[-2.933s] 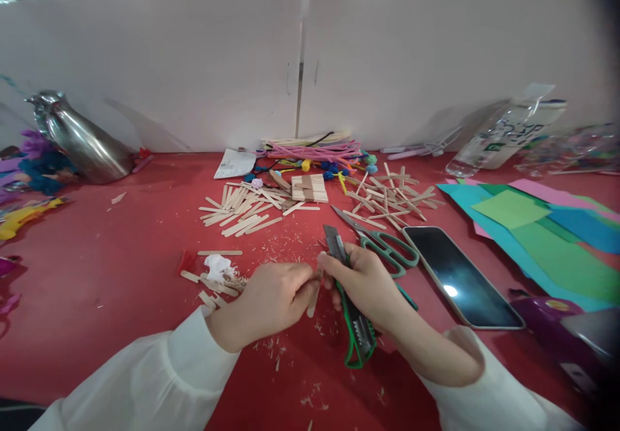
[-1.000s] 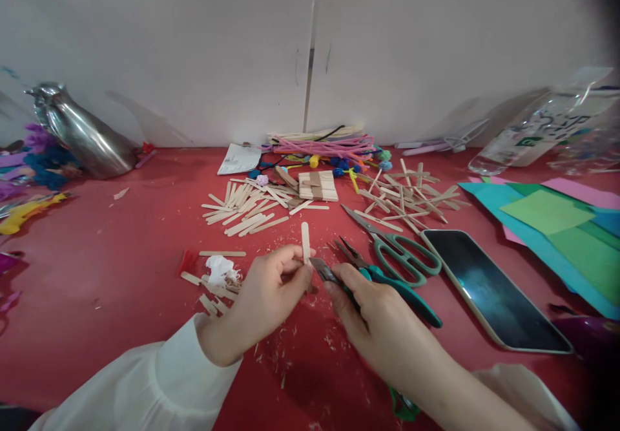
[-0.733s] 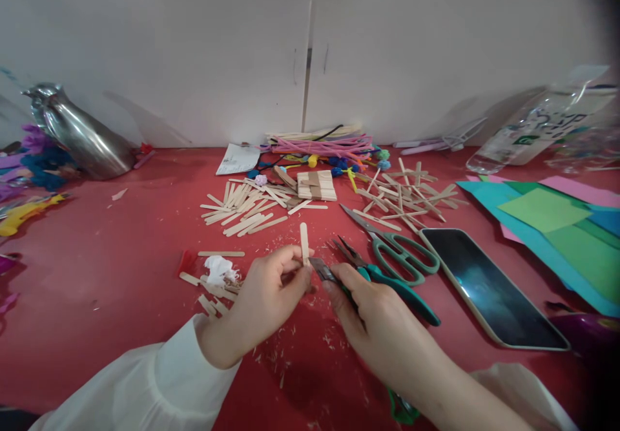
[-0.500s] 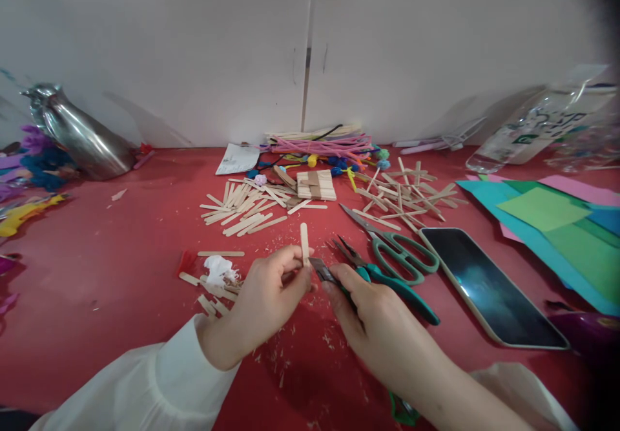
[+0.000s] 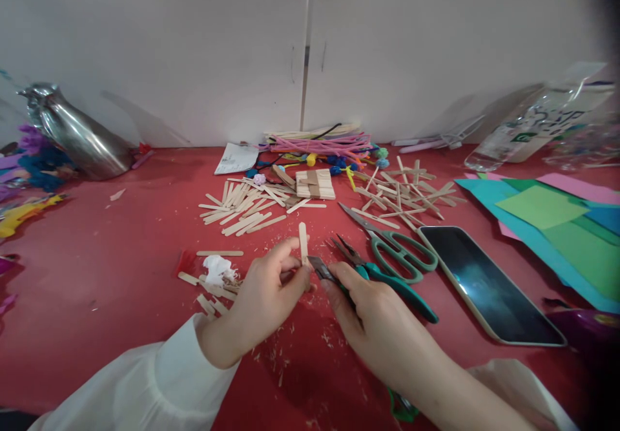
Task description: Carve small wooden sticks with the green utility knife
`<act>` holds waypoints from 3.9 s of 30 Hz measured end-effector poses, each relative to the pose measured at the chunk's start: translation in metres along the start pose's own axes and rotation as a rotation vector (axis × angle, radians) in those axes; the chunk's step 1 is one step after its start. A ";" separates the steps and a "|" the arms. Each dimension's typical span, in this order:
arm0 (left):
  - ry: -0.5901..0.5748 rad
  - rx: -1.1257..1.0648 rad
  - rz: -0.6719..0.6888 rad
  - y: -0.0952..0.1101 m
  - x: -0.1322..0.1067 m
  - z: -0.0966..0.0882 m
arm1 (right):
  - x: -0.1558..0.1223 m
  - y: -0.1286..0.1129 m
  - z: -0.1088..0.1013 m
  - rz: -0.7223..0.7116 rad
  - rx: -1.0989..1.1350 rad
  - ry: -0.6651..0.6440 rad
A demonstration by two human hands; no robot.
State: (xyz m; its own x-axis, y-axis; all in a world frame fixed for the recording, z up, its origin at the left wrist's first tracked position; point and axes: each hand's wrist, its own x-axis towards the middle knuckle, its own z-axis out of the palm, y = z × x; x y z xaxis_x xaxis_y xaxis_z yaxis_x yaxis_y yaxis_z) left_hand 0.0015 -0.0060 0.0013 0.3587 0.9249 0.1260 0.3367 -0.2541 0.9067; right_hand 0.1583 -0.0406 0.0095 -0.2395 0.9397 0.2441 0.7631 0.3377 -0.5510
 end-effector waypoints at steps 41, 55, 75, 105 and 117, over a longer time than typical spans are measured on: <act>-0.040 0.385 0.082 0.009 -0.001 -0.003 | 0.000 -0.002 0.000 0.147 0.062 -0.165; -0.168 0.260 0.050 0.001 0.003 -0.008 | 0.002 -0.001 -0.004 0.164 -0.004 -0.255; -0.160 -0.095 -0.087 0.005 0.010 -0.011 | 0.014 0.003 -0.011 0.515 1.129 -0.486; -0.147 0.207 0.013 0.008 0.005 -0.010 | 0.009 -0.003 -0.006 0.527 0.953 -0.405; -0.103 -0.188 -0.088 -0.001 0.013 -0.007 | 0.019 0.005 -0.007 0.594 1.458 -0.432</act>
State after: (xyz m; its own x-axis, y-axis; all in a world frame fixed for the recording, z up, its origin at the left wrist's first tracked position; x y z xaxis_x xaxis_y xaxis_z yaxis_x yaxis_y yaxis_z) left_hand 0.0002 0.0086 0.0043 0.4254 0.9049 0.0104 0.2058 -0.1080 0.9726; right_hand 0.1620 -0.0215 0.0173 -0.4680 0.8089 -0.3560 -0.3170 -0.5296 -0.7868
